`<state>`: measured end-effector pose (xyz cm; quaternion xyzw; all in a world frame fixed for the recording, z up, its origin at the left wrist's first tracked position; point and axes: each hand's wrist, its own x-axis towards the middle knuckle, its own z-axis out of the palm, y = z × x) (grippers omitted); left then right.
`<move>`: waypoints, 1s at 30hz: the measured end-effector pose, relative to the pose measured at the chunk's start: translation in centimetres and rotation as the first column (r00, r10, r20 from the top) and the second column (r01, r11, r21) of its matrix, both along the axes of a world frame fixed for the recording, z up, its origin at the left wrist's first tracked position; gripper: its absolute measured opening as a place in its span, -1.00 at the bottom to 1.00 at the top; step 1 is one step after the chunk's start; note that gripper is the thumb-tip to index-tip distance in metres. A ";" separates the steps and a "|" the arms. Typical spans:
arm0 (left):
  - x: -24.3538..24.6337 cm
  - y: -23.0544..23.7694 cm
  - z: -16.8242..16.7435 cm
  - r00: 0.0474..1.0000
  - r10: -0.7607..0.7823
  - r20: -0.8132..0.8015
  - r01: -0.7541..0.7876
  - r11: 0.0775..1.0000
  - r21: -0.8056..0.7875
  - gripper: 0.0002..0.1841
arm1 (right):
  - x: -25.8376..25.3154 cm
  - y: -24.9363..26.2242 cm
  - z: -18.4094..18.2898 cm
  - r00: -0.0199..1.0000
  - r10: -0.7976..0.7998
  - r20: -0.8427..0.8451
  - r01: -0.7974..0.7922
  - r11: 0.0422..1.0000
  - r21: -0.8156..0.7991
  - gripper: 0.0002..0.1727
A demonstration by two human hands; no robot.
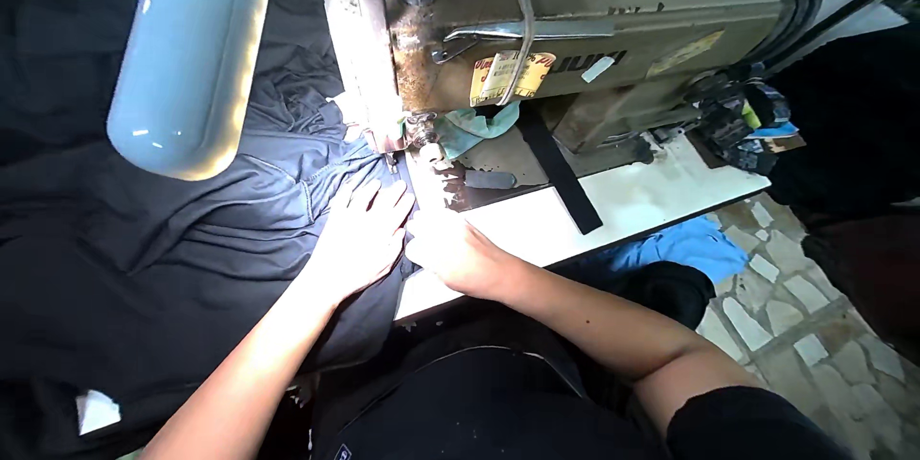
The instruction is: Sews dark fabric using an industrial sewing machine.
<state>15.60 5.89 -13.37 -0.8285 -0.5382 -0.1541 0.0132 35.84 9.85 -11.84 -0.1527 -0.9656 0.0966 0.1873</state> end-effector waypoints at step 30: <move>-2.3 3.7 -1.1 0.995 0.003 0.098 -0.018 0.988 0.154 -0.53 | -2.0 3.8 0.3 0.992 -0.107 0.067 0.116 0.983 -0.140 -0.77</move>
